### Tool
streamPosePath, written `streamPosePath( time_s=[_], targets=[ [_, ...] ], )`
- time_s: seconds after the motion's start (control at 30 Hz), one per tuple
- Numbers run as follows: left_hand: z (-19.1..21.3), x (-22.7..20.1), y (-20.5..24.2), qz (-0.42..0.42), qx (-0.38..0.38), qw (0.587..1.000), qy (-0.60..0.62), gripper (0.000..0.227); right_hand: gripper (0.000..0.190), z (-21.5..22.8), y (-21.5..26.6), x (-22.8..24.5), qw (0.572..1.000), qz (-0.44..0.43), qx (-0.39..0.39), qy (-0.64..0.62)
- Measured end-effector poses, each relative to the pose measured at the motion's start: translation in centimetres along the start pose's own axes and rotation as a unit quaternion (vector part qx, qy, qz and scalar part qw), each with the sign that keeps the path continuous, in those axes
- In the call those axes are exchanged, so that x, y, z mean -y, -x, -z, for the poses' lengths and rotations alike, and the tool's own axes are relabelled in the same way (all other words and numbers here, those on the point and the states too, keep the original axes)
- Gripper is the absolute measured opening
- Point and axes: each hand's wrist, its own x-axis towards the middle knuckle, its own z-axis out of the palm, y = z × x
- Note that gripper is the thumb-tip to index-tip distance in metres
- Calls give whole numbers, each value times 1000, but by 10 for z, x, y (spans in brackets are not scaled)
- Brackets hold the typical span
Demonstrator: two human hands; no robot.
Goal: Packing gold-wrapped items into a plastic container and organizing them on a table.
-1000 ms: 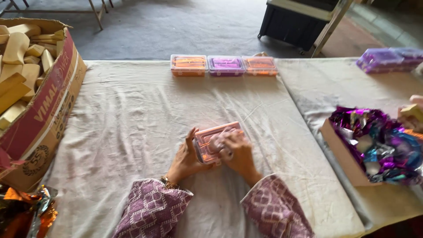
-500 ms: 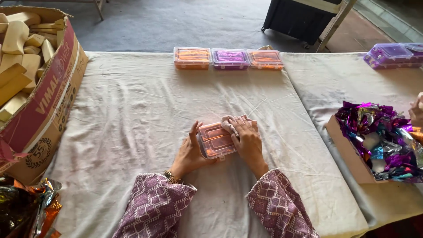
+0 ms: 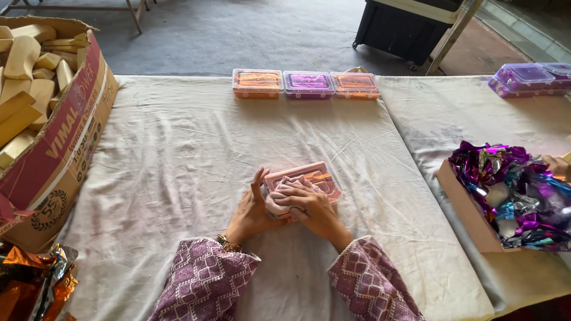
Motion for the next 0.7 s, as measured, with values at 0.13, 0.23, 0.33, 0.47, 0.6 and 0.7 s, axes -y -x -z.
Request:
streamPosePath(
  time_s=[0.13, 0.23, 0.33, 0.47, 0.6, 0.7],
  targets=[
    [6, -11, -1, 12, 5, 1000, -11, 151, 19, 14, 17, -37, 998, -16, -24, -49],
    [7, -14, -2, -3, -4, 1000, -20, 151, 16, 23, 24, -47, 994, -83, -72, -27],
    [8, -19, -1, 21, 4, 999, -26, 149, 13, 12, 22, -36, 984, -151, -91, 32],
    [2, 1, -1, 1, 4, 1000, -16, 148, 22, -6, 6, 4, 993, -77, -53, 70],
    [-8, 24, 5, -103, -7, 980, -170, 128, 47, -11, -2, 16, 994, 35, -36, 100],
    [1, -2, -1, 10, 6, 1000, -15, 151, 52, -19, 3, -16, 988, -33, -41, 142]
  ],
)
